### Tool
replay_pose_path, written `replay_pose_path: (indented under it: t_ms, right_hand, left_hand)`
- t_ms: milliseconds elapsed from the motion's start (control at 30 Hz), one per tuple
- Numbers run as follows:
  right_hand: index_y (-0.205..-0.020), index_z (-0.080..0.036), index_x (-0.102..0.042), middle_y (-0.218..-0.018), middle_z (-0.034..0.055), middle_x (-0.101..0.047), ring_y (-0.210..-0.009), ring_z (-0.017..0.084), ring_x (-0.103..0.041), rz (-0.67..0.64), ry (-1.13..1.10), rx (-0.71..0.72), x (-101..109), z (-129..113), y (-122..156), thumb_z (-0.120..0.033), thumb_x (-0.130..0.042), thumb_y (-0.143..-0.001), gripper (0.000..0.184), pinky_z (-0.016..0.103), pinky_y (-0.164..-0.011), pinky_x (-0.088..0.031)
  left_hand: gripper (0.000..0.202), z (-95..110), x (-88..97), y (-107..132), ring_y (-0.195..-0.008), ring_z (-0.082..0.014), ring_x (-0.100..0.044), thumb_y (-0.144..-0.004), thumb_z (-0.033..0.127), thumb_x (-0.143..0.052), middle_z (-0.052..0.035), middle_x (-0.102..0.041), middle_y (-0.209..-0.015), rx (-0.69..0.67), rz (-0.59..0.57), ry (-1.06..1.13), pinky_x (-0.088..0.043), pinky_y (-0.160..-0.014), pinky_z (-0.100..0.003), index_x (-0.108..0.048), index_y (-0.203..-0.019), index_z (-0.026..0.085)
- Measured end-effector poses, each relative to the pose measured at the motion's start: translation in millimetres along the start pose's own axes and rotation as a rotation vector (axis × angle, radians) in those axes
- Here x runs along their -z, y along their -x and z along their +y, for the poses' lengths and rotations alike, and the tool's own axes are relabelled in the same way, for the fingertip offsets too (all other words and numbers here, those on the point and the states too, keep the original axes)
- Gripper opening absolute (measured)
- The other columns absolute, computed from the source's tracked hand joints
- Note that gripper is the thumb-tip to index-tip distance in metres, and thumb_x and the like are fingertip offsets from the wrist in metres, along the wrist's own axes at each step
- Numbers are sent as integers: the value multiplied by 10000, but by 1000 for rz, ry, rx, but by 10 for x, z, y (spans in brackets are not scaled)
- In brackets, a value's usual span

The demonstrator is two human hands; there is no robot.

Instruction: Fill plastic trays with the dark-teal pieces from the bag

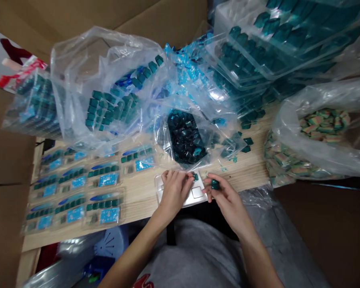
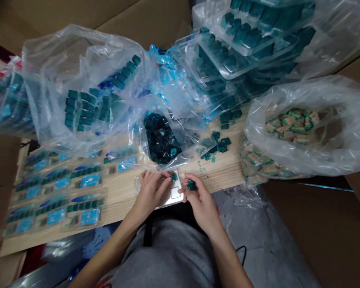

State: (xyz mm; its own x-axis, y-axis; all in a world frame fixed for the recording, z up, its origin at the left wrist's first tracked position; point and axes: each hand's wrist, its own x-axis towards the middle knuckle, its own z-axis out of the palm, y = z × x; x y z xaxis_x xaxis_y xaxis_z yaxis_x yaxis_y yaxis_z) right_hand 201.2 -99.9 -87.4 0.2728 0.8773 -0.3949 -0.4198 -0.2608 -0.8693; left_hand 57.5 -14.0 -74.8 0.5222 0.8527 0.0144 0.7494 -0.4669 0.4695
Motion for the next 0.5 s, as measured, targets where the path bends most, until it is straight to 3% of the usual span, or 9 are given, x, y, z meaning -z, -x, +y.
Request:
replay_pose_path:
  t_ms: [67,200,333,500]
  right_hand:
    - [-1132,-259,-610,-1082,57,-697,-816,165,-691,-50,-148,-24,8,-8,31,-301,-613,-820,315,325,-777,-540]
    - [-1153,-289,-595,-1142,51,-700,-945,180,-698,-152,-292,-24,-92,-74,92,-342,-644,-847,314,401,-933,-515]
    - [-1077,-278,-615,-1058,40,-733,-949,176,-701,-201,-199,15,-186,-152,133,-353,-653,-850,242,359,-878,-552]
    - [-981,-254,-689,-872,10,-750,-747,157,-714,-120,35,96,-206,-222,165,-269,-661,-818,166,286,-709,-592]
  left_hand:
    - [73,-13,29,26,-870,-208,-564,-918,193,-551,-27,-683,-887,-25,6,23,-337,-852,-385,-623,-924,204]
    - [142,70,202,148,-946,-185,-564,-949,192,-499,-37,-643,-993,-145,79,207,-391,-863,-344,-586,-1059,217]
    - [209,181,382,248,-1015,-180,-553,-926,206,-549,-53,-579,-1067,-225,28,326,-446,-860,-305,-551,-1133,233]
    - [85,197,447,262,-926,-165,-561,-921,205,-557,-37,-563,-980,-235,60,377,-475,-802,-285,-567,-1003,225]
